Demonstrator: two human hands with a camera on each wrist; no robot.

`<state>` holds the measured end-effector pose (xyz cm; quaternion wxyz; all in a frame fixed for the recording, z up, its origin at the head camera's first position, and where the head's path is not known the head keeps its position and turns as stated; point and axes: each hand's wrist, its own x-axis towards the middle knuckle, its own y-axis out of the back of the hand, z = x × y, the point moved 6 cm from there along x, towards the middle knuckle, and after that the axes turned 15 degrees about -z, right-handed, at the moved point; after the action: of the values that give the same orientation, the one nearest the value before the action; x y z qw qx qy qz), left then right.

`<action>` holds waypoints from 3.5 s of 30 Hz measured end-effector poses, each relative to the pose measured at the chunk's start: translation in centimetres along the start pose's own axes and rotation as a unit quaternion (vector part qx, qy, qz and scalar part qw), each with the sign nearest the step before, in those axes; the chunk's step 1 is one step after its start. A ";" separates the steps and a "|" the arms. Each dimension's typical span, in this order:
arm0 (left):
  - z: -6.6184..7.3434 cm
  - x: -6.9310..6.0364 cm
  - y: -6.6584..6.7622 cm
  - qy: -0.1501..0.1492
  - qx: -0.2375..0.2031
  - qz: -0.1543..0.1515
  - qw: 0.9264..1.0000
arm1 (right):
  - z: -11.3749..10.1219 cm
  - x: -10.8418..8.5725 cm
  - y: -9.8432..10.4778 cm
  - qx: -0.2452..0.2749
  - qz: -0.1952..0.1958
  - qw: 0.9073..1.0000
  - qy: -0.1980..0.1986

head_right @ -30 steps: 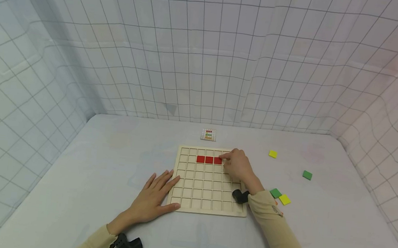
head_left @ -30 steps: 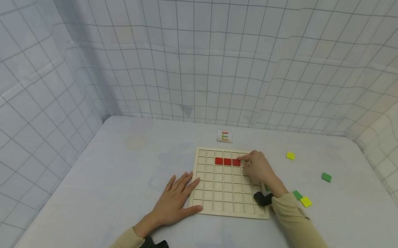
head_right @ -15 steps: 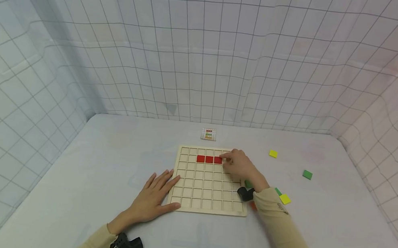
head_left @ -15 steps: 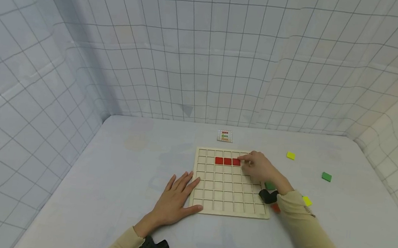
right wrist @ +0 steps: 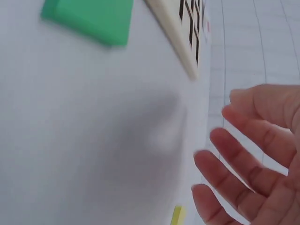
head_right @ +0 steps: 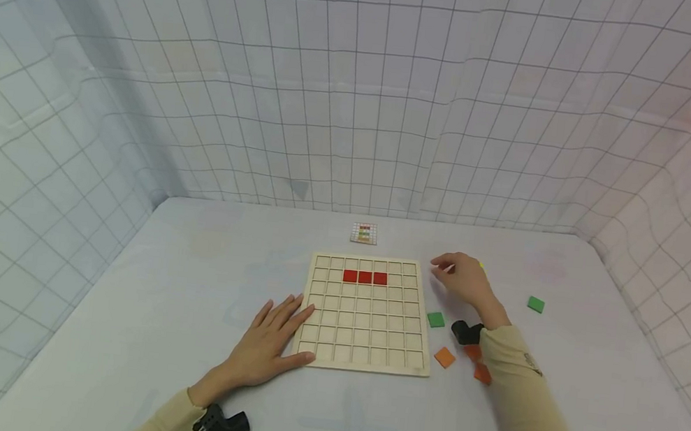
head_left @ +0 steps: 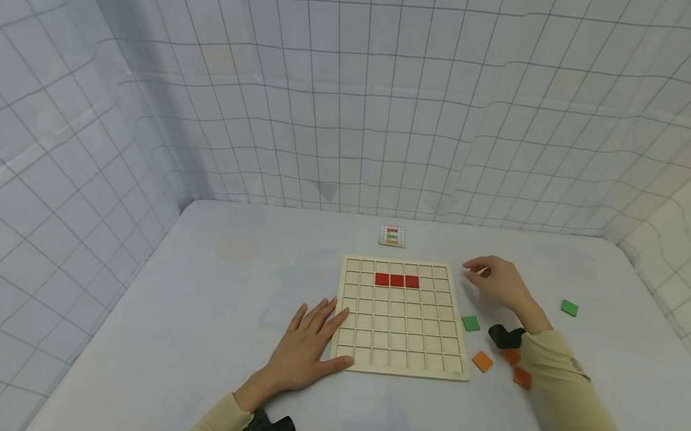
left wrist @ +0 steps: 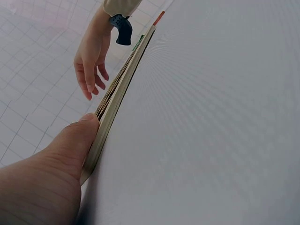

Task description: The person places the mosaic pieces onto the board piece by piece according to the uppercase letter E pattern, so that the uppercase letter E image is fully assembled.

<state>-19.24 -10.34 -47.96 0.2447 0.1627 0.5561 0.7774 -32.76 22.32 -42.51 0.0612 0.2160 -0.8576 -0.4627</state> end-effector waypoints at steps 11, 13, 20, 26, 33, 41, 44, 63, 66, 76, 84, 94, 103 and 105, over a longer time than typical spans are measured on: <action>-0.1 -0.1 0.0 0.000 0.000 0.002 1.000 | 4.8 -1.1 1.6 -0.010 0.031 0.994 -0.102; 0.0 -0.1 0.0 -0.003 0.002 0.005 1.000 | 5.2 -1.3 1.7 -0.009 0.027 0.994 -0.110; 0.2 -0.2 0.1 -0.011 -0.001 0.012 1.000 | 5.9 -1.7 2.0 -0.010 0.015 0.991 -0.130; 0.1 -0.2 0.1 -0.006 -0.001 0.009 1.000 | 6.0 -1.8 1.8 0.003 0.003 0.990 -0.139; 0.2 -0.2 0.2 -0.010 -0.002 0.017 1.000 | 6.0 -2.1 1.5 0.026 -0.021 0.990 -0.139; 0.2 -0.1 0.1 -0.010 0.000 0.015 1.000 | 6.0 -2.2 1.0 0.033 -0.041 0.986 -0.156; 0.1 -0.1 0.0 -0.008 0.002 0.015 1.000 | 5.7 -2.4 1.0 0.042 -0.039 0.987 -0.152; 0.0 -0.1 -0.1 -0.003 -0.002 -0.003 1.000 | 2.3 -2.8 0.7 0.049 0.020 0.998 -0.041; 0.0 -0.1 -0.2 -0.005 -0.003 0.001 1.000 | 1.0 -2.5 0.5 0.039 0.031 0.998 -0.026; 0.1 -0.2 0.1 -0.009 -0.003 0.012 1.000 | -4.1 -0.4 -2.4 0.056 0.009 0.998 0.025; 0.1 -0.2 0.1 -0.006 -0.001 0.007 1.000 | -7.6 1.5 -4.7 0.077 -0.015 0.993 0.083; -0.1 -0.2 0.0 0.001 0.001 0.001 1.000 | -10.2 2.9 -7.0 0.100 -0.066 0.987 0.106; 0.2 -0.3 0.1 -0.015 0.002 0.023 1.000 | -10.7 3.8 -8.1 0.061 -0.065 0.993 0.082; 0.2 -0.4 0.1 -0.015 0.002 0.025 1.000 | -10.6 3.9 -8.3 0.047 -0.062 0.994 0.076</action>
<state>-18.86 -10.41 -47.79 0.2334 0.1883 0.5499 0.7796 -30.44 8.54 -43.64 0.0876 0.3057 -0.8564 -0.4068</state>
